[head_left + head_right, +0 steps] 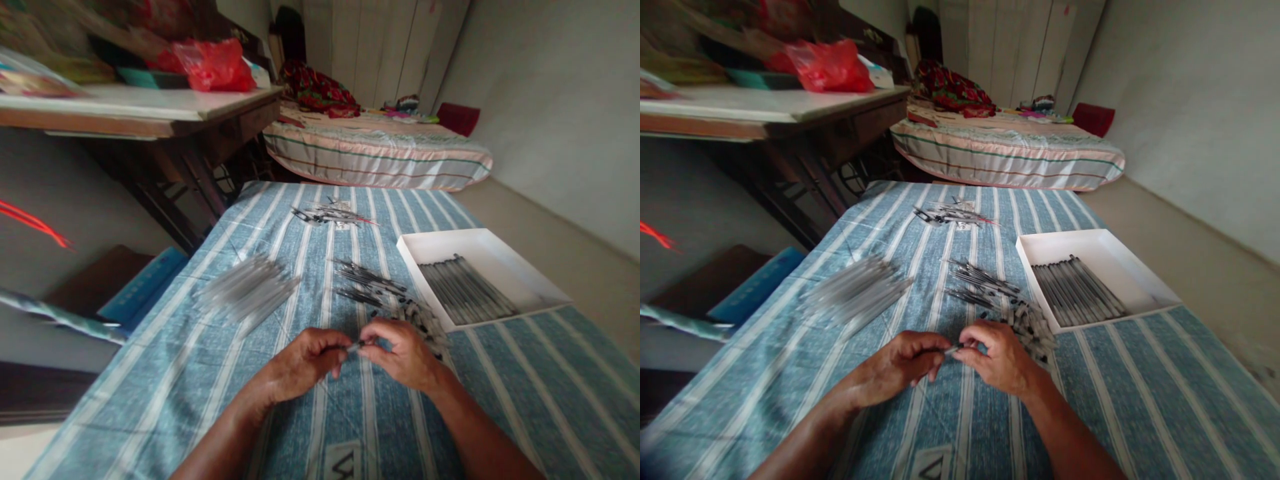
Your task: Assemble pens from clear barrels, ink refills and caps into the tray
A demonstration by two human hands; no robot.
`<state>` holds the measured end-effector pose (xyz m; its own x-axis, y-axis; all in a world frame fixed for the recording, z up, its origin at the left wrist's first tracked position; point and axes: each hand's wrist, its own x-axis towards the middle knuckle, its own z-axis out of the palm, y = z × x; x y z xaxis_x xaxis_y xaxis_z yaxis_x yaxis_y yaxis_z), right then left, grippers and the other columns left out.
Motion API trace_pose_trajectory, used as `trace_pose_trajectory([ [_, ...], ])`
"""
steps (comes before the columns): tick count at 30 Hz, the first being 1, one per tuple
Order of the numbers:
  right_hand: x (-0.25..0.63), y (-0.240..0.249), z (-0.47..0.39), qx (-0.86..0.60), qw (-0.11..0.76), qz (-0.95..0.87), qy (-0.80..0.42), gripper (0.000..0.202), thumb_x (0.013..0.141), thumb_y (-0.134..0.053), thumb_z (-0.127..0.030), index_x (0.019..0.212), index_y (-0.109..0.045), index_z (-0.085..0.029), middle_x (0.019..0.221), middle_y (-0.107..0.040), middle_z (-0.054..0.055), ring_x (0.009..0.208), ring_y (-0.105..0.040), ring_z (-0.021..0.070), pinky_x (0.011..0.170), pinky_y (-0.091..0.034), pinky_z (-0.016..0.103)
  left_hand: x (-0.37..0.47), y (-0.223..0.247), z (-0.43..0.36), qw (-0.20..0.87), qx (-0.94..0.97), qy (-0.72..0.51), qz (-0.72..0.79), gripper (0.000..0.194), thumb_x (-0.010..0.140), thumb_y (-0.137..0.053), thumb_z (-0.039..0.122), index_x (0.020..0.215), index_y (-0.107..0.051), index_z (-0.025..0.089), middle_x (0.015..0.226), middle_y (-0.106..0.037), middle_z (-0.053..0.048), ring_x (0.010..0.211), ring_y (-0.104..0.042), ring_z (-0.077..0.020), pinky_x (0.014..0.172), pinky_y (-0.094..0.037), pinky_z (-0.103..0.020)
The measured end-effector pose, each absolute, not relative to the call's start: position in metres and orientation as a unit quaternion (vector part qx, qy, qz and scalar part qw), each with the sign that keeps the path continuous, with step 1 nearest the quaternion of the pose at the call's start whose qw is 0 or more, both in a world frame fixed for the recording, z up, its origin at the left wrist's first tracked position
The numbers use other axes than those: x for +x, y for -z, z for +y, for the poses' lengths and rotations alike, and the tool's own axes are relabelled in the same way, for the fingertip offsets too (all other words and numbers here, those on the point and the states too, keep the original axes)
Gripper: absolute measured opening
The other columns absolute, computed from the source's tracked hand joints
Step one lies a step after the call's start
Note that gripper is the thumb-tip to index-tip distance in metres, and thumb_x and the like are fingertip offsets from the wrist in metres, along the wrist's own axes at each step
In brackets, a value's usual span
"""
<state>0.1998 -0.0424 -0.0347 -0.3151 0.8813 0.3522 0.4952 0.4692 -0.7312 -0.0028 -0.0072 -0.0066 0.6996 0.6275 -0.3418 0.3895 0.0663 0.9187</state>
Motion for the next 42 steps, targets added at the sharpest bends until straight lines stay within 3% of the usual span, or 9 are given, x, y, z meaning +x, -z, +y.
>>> trace_pose_trajectory([
  [3, 0.1984, 0.0344, -0.0413, -0.449, 0.361, -0.786, -0.226, 0.030, 0.088, -0.052, -0.029, 0.060, -0.055, -0.017, 0.056, -0.053, -0.001, 0.056, -0.050, 0.0104, 0.057, -0.037, 0.021, -0.0039, 0.0062, -0.0059, 0.626, 0.682, -0.080, 0.369, 0.030, 0.082, -0.047, 0.031, 0.097, -0.065, 0.012, 0.062, -0.051, 0.003, 0.051, -0.038, -0.0080, 0.047, -0.028, -0.021],
  [7, 0.1978, 0.0342, -0.0399, -0.448, 0.379, -0.780, -0.216, 0.024, 0.086, -0.055, -0.033, 0.068, -0.059, -0.017, 0.063, -0.059, 0.001, 0.062, -0.054, 0.0116, 0.061, -0.038, 0.022, -0.0036, 0.0031, -0.0052, 0.616, 0.689, -0.081, 0.373, 0.027, 0.082, -0.047, 0.031, 0.093, -0.065, 0.013, 0.062, -0.050, 0.003, 0.053, -0.039, -0.0083, 0.049, -0.029, -0.021],
  [11, 0.1981, 0.0322, -0.0394, -0.440, 0.378, -0.791, -0.195, 0.035, 0.090, -0.049, -0.034, 0.060, -0.055, -0.018, 0.055, -0.054, 0.000, 0.057, -0.051, 0.0113, 0.059, -0.037, 0.023, -0.0028, 0.0010, -0.0050, 0.613, 0.695, -0.070, 0.370, 0.026, 0.081, -0.046, 0.029, 0.091, -0.065, 0.013, 0.061, -0.051, 0.003, 0.051, -0.038, -0.0079, 0.049, -0.028, -0.021],
  [15, 0.1984, 0.0327, -0.0392, -0.435, 0.384, -0.790, -0.197, 0.028, 0.087, -0.055, -0.035, 0.065, -0.058, -0.017, 0.061, -0.059, 0.001, 0.062, -0.054, 0.0122, 0.061, -0.038, 0.023, -0.0025, 0.0000, -0.0049, 0.612, 0.695, -0.065, 0.372, 0.027, 0.081, -0.047, 0.031, 0.091, -0.064, 0.013, 0.061, -0.051, 0.003, 0.051, -0.037, -0.0079, 0.048, -0.027, -0.021],
  [18, 0.1980, 0.0338, -0.0391, -0.434, 0.374, -0.797, -0.190, 0.035, 0.089, -0.051, -0.033, 0.058, -0.055, -0.018, 0.055, -0.054, 0.000, 0.057, -0.050, 0.0117, 0.060, -0.037, 0.024, -0.0022, -0.0012, -0.0049, 0.615, 0.693, -0.063, 0.371, 0.028, 0.081, -0.047, 0.033, 0.090, -0.064, 0.013, 0.061, -0.050, 0.003, 0.050, -0.036, -0.0073, 0.047, -0.026, -0.021],
  [26, 0.1972, 0.0299, -0.0401, -0.446, 0.368, -0.789, -0.208, 0.037, 0.091, -0.047, -0.036, 0.059, -0.055, -0.019, 0.056, -0.054, 0.000, 0.058, -0.050, 0.0115, 0.062, -0.037, 0.024, -0.0016, -0.0011, -0.0053, 0.624, 0.684, -0.072, 0.372, 0.028, 0.081, -0.049, 0.035, 0.092, -0.063, 0.014, 0.061, -0.051, 0.003, 0.052, -0.037, -0.0084, 0.049, -0.028, -0.021],
  [29, 0.1969, 0.0305, -0.0403, -0.444, 0.369, -0.786, -0.223, 0.030, 0.088, -0.051, -0.036, 0.065, -0.057, -0.019, 0.061, -0.057, 0.000, 0.063, -0.053, 0.0122, 0.064, -0.038, 0.024, -0.0014, -0.0009, -0.0053, 0.620, 0.688, -0.077, 0.368, 0.026, 0.081, -0.049, 0.033, 0.087, -0.064, 0.014, 0.062, -0.050, 0.003, 0.053, -0.038, -0.0089, 0.050, -0.029, -0.021],
  [36, 0.1958, 0.0336, -0.0391, -0.466, 0.345, -0.787, -0.210, 0.041, 0.089, -0.045, -0.028, 0.050, -0.035, -0.019, 0.050, -0.033, -0.005, 0.052, -0.037, 0.0094, 0.055, -0.028, 0.024, -0.0008, 0.0071, -0.0061, 0.592, 0.715, -0.115, 0.353, 0.024, 0.083, -0.050, 0.031, 0.089, -0.066, 0.014, 0.065, -0.053, 0.002, 0.059, -0.043, -0.0109, 0.056, -0.034, -0.022],
  [42, 0.1962, 0.0316, -0.0387, -0.478, 0.360, -0.774, -0.207, 0.041, 0.088, -0.045, -0.028, 0.049, -0.036, -0.019, 0.049, -0.034, -0.005, 0.053, -0.038, 0.0094, 0.052, -0.029, 0.023, -0.0006, 0.0056, -0.0065, 0.541, 0.748, -0.128, 0.362, 0.025, 0.082, -0.051, 0.034, 0.086, -0.068, 0.016, 0.075, -0.061, 0.000, 0.069, -0.050, -0.0144, 0.061, -0.039, -0.023],
])
